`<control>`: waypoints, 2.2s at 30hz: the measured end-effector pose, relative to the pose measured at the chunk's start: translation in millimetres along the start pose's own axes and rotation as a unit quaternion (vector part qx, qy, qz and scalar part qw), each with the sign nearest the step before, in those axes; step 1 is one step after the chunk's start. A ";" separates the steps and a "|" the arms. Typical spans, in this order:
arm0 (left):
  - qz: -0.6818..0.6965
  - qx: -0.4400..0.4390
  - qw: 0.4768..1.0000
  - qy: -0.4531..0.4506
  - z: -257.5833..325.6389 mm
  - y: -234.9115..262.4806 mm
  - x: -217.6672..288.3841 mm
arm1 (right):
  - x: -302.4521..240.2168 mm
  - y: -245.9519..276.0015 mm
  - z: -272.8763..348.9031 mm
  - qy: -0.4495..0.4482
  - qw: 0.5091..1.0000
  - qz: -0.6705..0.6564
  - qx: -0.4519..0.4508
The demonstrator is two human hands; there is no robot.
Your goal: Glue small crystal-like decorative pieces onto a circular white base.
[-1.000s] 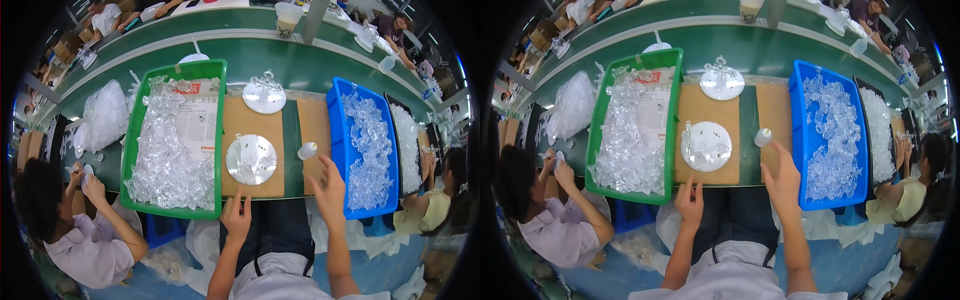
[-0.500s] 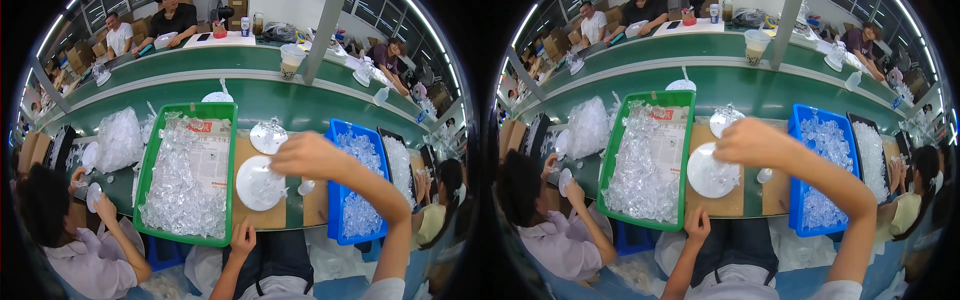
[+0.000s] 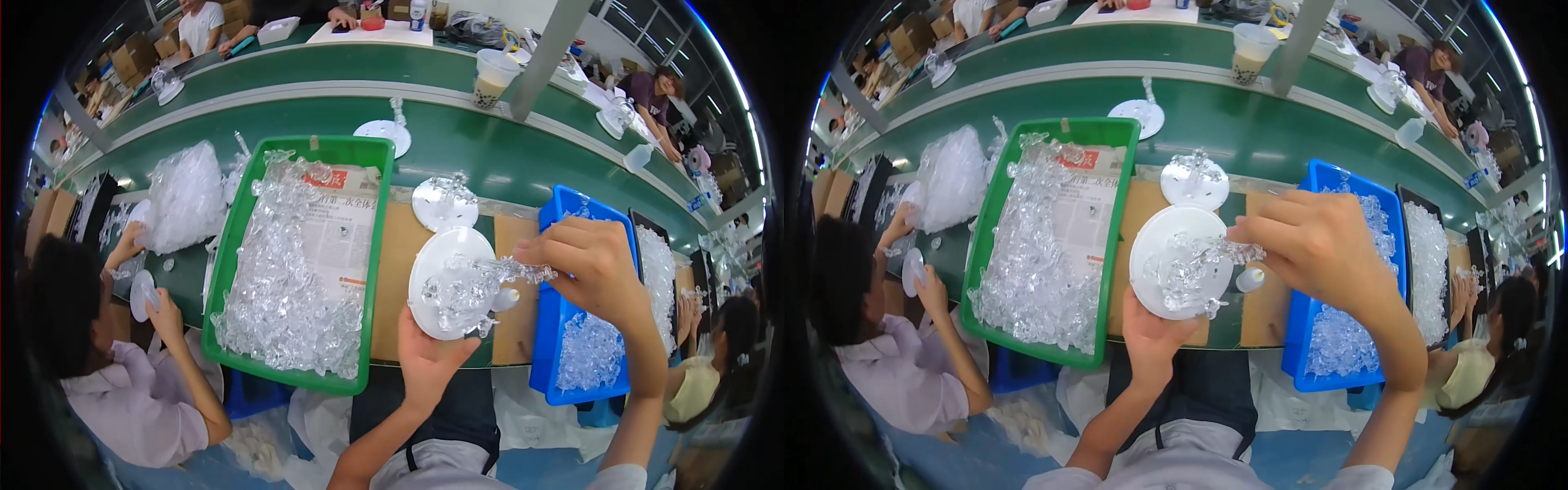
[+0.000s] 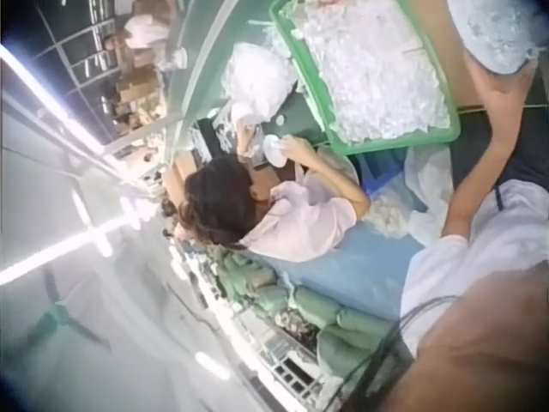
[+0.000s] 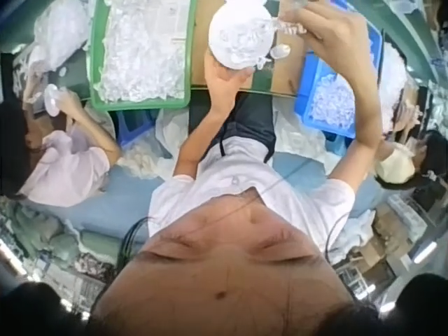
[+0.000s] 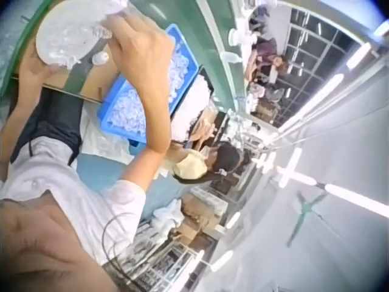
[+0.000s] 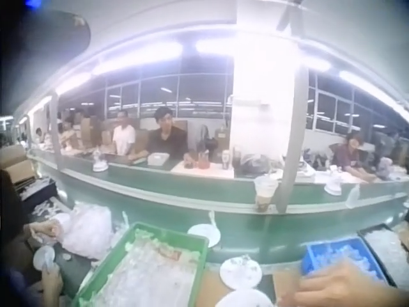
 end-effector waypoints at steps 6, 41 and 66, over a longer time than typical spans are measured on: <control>0.037 0.095 0.995 0.013 2.6 20.8 3.2 | -11.4 -21.8 17.5 -0.038 0.999 -0.003 -0.031; 0.044 0.070 0.996 0.021 26.6 26.8 0.0 | -60.8 -112.4 88.4 -0.469 0.732 -0.493 0.043; -0.147 0.003 0.988 0.038 -11.4 19.0 -10.7 | 365.8 -101.3 33.0 -0.252 0.965 0.033 -0.056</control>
Point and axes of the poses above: each hand's wrist, its own z-axis away from the middle knuckle, its own y-axis out of the back of the hand, x = y × z, the point moved 10 cm from there along -z, towards the middle knuckle, and after that the axes turned 13 degrees about z, right-handed, at the moved point
